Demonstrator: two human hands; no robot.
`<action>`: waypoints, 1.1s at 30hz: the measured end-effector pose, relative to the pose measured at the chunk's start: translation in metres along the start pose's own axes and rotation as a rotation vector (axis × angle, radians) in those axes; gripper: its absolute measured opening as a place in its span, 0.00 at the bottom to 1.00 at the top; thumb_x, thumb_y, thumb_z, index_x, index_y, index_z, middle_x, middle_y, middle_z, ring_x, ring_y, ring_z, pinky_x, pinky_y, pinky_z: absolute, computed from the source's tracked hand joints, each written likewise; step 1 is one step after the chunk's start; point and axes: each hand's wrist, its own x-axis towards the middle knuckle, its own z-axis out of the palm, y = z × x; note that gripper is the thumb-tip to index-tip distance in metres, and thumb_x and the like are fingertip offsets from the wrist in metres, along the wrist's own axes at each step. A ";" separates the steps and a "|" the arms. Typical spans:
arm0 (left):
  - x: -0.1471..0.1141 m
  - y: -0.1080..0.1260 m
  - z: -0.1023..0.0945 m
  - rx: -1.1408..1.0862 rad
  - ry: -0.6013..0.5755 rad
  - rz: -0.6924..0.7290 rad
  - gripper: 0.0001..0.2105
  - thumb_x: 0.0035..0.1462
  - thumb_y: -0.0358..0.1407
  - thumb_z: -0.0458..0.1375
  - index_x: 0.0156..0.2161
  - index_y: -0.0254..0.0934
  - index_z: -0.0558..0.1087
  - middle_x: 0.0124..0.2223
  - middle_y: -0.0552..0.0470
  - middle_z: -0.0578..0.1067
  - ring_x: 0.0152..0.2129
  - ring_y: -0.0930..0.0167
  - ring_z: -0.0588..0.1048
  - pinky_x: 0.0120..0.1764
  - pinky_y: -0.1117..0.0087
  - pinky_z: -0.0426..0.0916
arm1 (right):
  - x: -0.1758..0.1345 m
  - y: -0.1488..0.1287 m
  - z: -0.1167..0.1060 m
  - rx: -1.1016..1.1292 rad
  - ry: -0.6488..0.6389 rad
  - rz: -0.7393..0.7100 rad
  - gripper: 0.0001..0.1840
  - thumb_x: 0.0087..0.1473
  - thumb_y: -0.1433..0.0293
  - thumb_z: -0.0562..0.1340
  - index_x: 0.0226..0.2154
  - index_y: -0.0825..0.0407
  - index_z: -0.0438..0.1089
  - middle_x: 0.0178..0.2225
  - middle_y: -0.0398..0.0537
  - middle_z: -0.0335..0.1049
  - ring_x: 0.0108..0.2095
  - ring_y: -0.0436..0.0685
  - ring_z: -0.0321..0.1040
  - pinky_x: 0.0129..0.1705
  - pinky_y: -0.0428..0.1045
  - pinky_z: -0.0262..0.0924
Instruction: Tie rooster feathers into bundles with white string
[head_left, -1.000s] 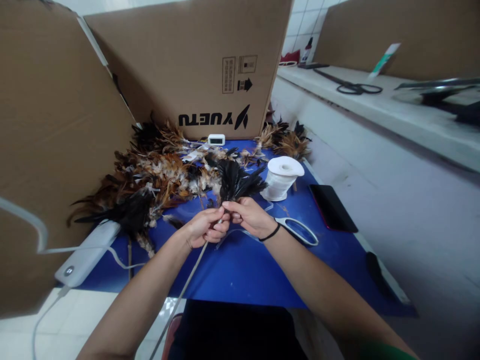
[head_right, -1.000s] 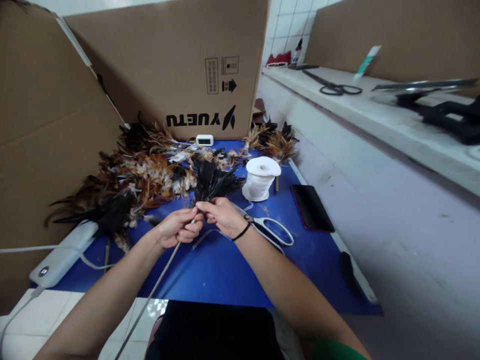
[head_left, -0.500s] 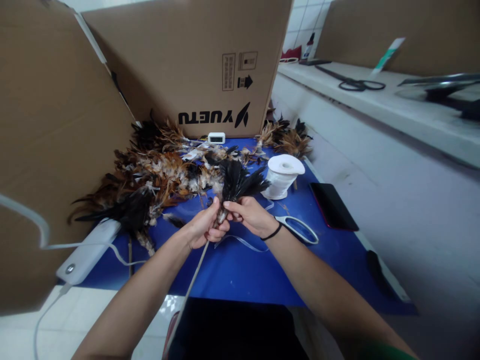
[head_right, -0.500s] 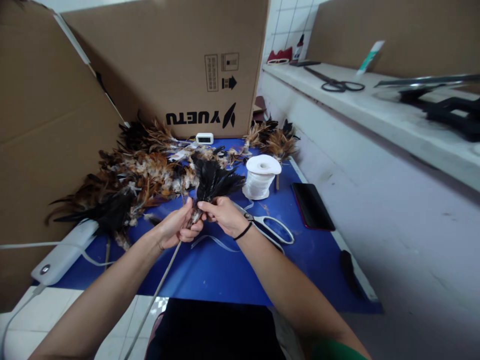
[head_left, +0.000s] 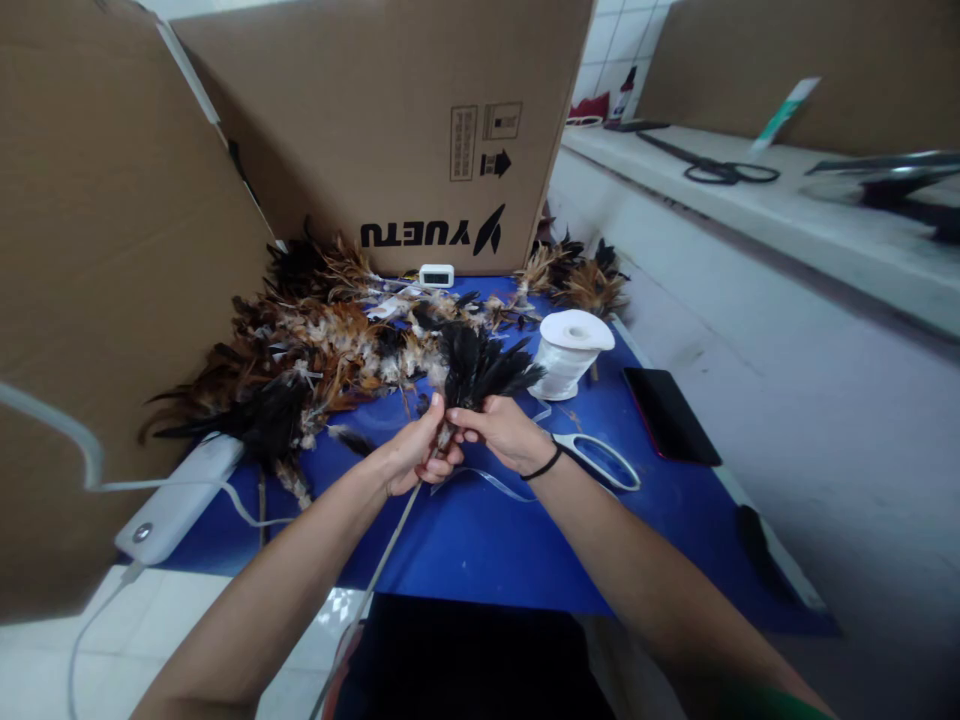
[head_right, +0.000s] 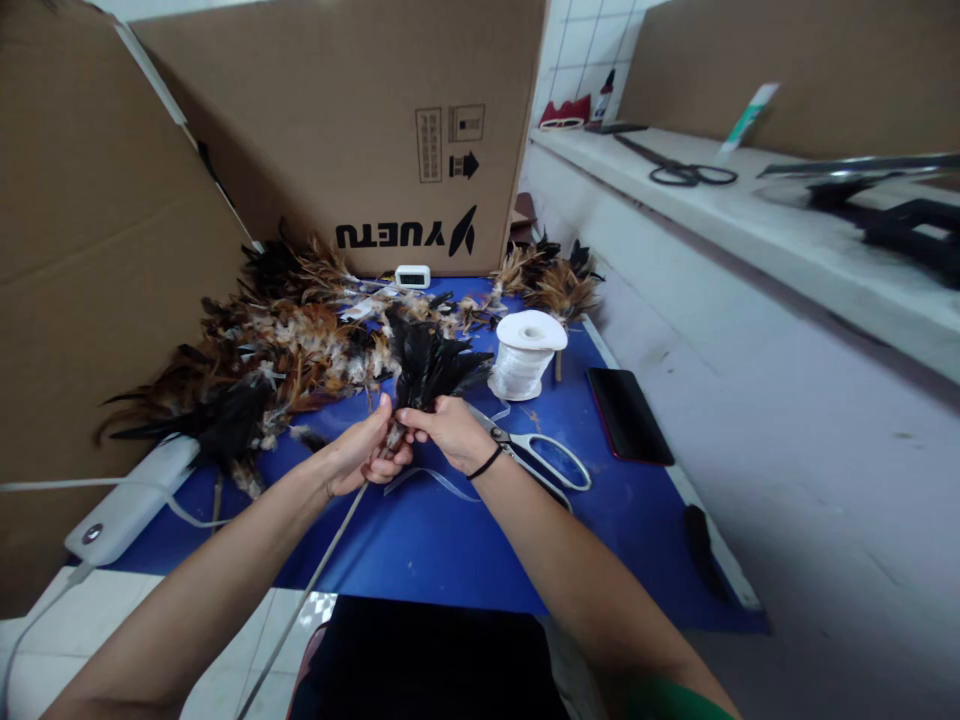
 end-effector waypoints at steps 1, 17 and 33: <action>0.000 0.000 0.000 -0.007 0.011 0.015 0.32 0.55 0.61 0.39 0.37 0.32 0.68 0.22 0.55 0.63 0.10 0.83 0.50 0.14 0.80 0.38 | 0.001 0.001 0.000 0.014 0.008 -0.003 0.19 0.37 0.60 0.69 0.14 0.56 0.64 0.13 0.40 0.60 0.17 0.45 0.55 0.21 0.45 0.48; -0.004 -0.005 0.002 0.158 0.289 0.331 0.15 0.51 0.45 0.60 0.30 0.35 0.62 0.27 0.51 0.74 0.12 0.81 0.63 0.14 0.81 0.47 | 0.006 0.008 -0.005 0.130 0.080 -0.024 0.17 0.35 0.62 0.71 0.17 0.56 0.65 0.15 0.40 0.62 0.18 0.46 0.57 0.23 0.46 0.50; -0.004 -0.004 -0.002 0.249 0.233 0.341 0.17 0.53 0.47 0.56 0.31 0.30 0.68 0.27 0.49 0.73 0.12 0.82 0.62 0.13 0.80 0.48 | 0.006 0.010 -0.010 0.273 -0.089 -0.027 0.15 0.35 0.64 0.72 0.22 0.58 0.72 0.19 0.42 0.63 0.20 0.45 0.54 0.24 0.46 0.48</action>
